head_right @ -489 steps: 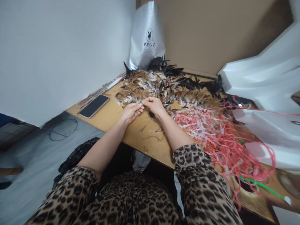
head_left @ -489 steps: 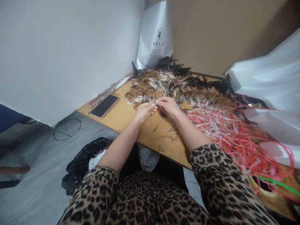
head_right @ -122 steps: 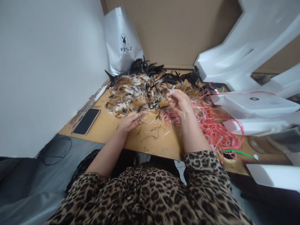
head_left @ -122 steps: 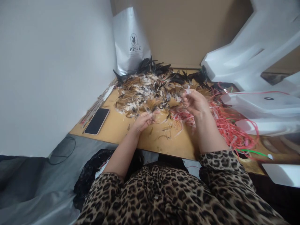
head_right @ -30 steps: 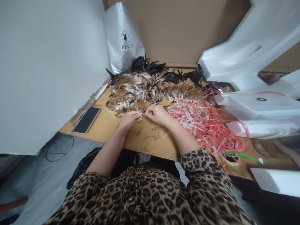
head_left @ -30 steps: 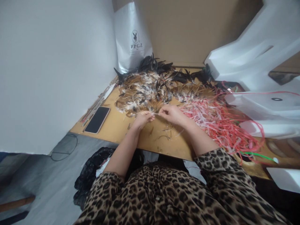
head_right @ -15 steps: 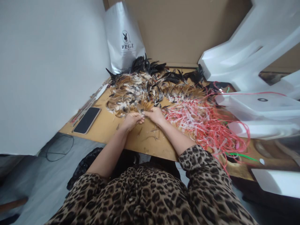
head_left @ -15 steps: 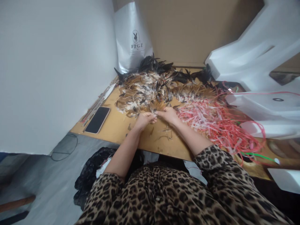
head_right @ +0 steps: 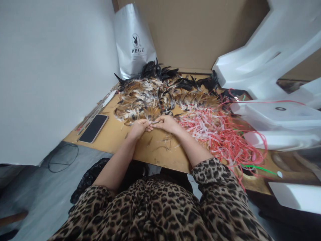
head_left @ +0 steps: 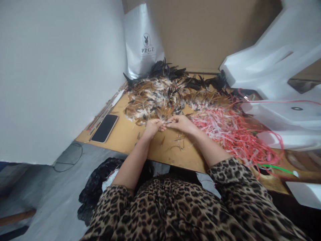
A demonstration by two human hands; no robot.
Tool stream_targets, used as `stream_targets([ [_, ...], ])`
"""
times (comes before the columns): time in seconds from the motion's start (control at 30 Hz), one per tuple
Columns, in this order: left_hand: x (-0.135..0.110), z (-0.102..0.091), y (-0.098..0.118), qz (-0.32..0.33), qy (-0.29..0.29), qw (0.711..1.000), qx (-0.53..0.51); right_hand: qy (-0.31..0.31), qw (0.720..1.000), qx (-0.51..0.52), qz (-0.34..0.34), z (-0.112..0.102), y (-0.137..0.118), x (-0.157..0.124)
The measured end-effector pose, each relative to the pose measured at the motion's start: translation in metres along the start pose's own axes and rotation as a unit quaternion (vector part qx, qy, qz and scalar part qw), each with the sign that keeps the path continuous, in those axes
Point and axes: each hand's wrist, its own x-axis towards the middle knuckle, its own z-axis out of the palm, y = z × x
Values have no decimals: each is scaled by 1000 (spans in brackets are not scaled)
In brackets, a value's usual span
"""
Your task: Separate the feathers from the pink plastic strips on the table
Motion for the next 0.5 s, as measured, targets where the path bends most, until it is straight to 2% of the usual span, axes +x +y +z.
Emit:
stream_targets([
  [0.1,1,-1,1,2,-1,1000,9,-12,993,-111,-47,-17,-4,-6],
  [0.2,-1,1,0,-6,-27,999,33,24,970,-208,-124,-25,-12,-11],
  [0.3,-3,3,1,-13,-59,997,54,63,932,-310,-178,-22,-21,-17],
  [0.5,-7,6,2,-35,-108,991,74,88,877,-424,-211,-10,-31,-24],
])
